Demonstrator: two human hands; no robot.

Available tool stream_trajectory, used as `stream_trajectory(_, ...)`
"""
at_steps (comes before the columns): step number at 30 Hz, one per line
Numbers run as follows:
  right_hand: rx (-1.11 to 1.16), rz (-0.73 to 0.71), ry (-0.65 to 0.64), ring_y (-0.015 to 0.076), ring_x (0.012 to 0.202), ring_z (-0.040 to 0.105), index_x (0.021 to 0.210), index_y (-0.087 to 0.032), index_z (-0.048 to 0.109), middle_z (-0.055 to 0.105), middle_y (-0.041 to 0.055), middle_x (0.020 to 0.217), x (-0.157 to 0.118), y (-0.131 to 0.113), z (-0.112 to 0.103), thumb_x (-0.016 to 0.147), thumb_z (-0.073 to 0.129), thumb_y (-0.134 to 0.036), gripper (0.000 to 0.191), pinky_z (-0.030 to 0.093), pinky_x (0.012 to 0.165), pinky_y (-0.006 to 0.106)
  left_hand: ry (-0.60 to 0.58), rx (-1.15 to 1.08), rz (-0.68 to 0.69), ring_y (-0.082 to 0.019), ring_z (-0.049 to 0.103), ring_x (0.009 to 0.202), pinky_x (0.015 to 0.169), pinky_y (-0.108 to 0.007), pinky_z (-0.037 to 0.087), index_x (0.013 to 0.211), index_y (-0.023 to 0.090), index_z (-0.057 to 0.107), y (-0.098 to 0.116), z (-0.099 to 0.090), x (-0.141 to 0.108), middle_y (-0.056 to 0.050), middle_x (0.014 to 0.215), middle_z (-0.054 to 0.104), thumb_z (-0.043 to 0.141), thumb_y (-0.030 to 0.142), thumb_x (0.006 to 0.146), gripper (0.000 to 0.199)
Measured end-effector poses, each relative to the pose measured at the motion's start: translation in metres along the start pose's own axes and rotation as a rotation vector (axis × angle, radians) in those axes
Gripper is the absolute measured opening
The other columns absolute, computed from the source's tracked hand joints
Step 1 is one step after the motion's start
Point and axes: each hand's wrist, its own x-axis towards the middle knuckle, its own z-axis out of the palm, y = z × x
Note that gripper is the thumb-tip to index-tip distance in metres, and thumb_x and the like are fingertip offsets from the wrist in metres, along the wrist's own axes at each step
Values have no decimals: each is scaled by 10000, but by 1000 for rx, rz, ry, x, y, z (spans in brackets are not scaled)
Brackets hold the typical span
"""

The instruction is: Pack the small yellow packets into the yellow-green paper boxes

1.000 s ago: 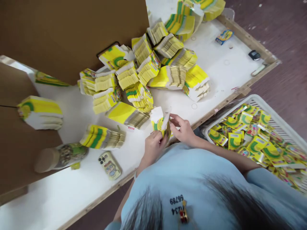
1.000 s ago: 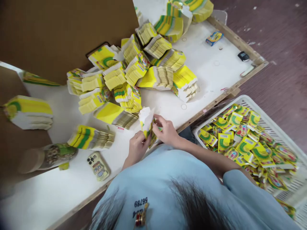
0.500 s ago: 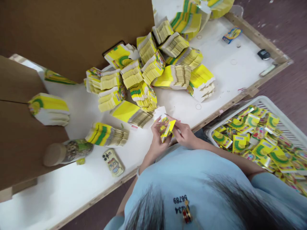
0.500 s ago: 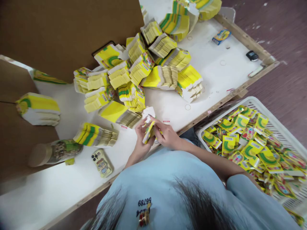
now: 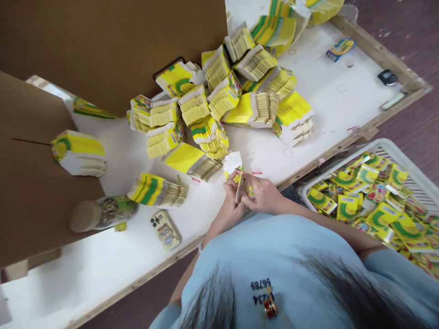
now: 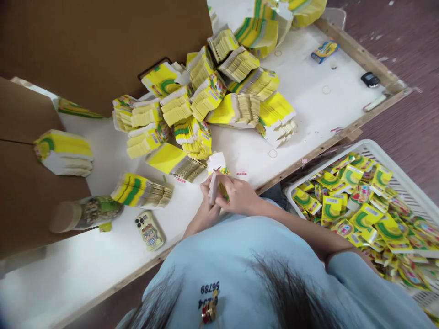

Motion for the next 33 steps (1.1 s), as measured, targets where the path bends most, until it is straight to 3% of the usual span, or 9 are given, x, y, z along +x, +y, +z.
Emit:
stream_trajectory(6,249,139,-13,204,788,735,1325,-213,522,754,54,943,3,-2,-9,783,555,-112,552,602,775,331,-91,-84,-28,-328,510,1359,1092,-517,464,1559,321,33,-12,4,0,-197,1605,235,721,285,832,1002)
stream_trajectory(12,472,252,29,198,880,747,1308,-216,454,739,76,1057,6,-2,-17,773,573,-133,554,595,797,329,-80,111,-65,-323,483,1372,1156,-519,398,1549,303,272,-1,0,7,-138,1558,365,736,265,800,882)
stream_trajectory(15,570,295,0,197,902,743,1308,-225,410,755,58,991,8,0,-18,833,568,-199,501,584,799,330,-36,124,-68,-314,472,1373,1164,-502,377,1473,234,413,7,-2,10,-147,1452,500,663,316,878,650)
stream_trajectory(18,704,307,32,181,903,731,1301,-241,397,758,46,965,8,2,-14,904,543,-293,425,576,792,313,48,76,-134,-290,560,1257,1107,-458,430,1308,193,565,10,-3,11,-136,1324,607,583,409,939,429)
stream_trajectory(21,717,320,139,169,860,714,1276,-255,436,743,42,922,5,0,-7,951,546,-387,368,563,758,293,130,-41,-262,-261,639,1084,993,-412,507,1181,177,624,10,-1,8,-105,1162,684,579,527,927,435)
stream_trajectory(25,677,369,271,163,690,658,1269,-256,442,674,-25,710,-1,2,3,915,633,-488,464,534,669,280,206,-294,-407,-256,687,982,870,-374,562,1161,151,621,9,8,3,-114,1069,717,595,624,893,545)
stream_trajectory(29,572,307,367,150,751,646,1073,-246,601,676,2,843,-7,10,7,849,722,-468,338,528,769,295,315,-388,-355,-209,694,1013,865,-318,560,1464,247,360,8,15,-6,-108,1216,684,643,546,905,695)
stream_trajectory(31,565,254,318,142,752,630,1018,-232,672,686,20,898,-8,14,6,859,708,-438,263,524,769,294,338,-344,-317,-157,697,823,732,-274,557,1495,282,249,7,16,-11,-81,1114,708,660,507,908,751)
stream_trajectory(33,602,227,213,140,717,615,998,-217,711,694,19,845,-7,17,4,886,666,-434,249,521,720,287,348,-280,-279,-128,655,704,640,-244,520,1426,270,323,5,14,-16,-57,1016,706,675,491,901,670)
